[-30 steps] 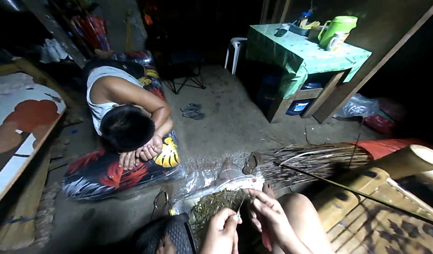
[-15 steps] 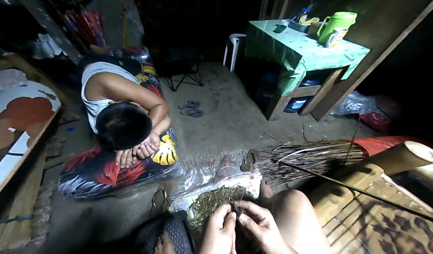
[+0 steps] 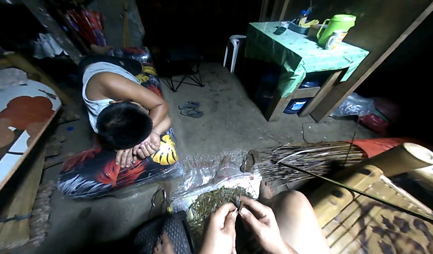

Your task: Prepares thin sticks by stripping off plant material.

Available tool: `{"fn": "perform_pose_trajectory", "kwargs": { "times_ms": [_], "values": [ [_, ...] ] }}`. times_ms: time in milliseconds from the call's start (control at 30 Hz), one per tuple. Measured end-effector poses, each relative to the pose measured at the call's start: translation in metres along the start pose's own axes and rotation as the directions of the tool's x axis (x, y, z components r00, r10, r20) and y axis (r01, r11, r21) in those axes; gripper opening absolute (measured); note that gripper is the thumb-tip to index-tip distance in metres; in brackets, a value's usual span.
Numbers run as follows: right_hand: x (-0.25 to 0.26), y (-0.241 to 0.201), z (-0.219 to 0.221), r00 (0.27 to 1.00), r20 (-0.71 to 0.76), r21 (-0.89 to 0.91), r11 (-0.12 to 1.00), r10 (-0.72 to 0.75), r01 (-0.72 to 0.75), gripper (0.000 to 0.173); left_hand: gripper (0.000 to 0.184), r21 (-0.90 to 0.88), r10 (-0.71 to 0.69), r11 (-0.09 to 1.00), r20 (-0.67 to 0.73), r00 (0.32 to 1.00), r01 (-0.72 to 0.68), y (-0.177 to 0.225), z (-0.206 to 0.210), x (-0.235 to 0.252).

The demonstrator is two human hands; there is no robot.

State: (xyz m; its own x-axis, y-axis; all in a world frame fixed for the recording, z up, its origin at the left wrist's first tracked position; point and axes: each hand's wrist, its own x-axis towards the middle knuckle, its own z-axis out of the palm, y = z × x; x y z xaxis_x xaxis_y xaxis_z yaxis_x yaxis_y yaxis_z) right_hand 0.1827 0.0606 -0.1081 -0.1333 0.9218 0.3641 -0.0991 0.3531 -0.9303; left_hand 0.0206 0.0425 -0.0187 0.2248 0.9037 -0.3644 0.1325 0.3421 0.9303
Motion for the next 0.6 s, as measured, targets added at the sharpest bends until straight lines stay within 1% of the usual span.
{"fn": "perform_pose_trajectory", "kwargs": {
  "times_ms": [100, 200, 333, 433, 600],
  "values": [
    [0.001, 0.002, 0.0, 0.999, -0.033, 0.059, 0.998, 0.038, -0.036, 0.023, 0.031, -0.001, 0.006, 1.0, 0.006, 1.0, -0.006, 0.001, 0.001, -0.001],
    [0.007, 0.0, -0.003, 0.99, -0.075, 0.11, 0.988, 0.118, -0.109, 0.024, 0.036, 0.028, -0.005, 1.0, 0.022, 1.0, 0.004, 0.0, 0.002, -0.002],
    [0.012, -0.003, -0.008, 0.978, -0.082, 0.155, 0.972, 0.19, -0.176, 0.025, 0.036, 0.047, -0.001, 0.999, 0.028, 1.0, -0.001, -0.001, 0.0, -0.001],
    [0.016, -0.003, -0.008, 0.966, -0.124, 0.179, 0.963, 0.225, -0.201, 0.024, 0.035, 0.034, 0.002, 0.999, 0.03, 1.0, -0.003, 0.001, 0.001, -0.001],
    [0.027, -0.004, -0.012, 0.941, -0.178, 0.203, 0.947, 0.287, -0.25, 0.028, 0.035, 0.03, -0.015, 0.999, 0.039, 0.999, 0.014, 0.002, 0.002, -0.002]
  ]
}}
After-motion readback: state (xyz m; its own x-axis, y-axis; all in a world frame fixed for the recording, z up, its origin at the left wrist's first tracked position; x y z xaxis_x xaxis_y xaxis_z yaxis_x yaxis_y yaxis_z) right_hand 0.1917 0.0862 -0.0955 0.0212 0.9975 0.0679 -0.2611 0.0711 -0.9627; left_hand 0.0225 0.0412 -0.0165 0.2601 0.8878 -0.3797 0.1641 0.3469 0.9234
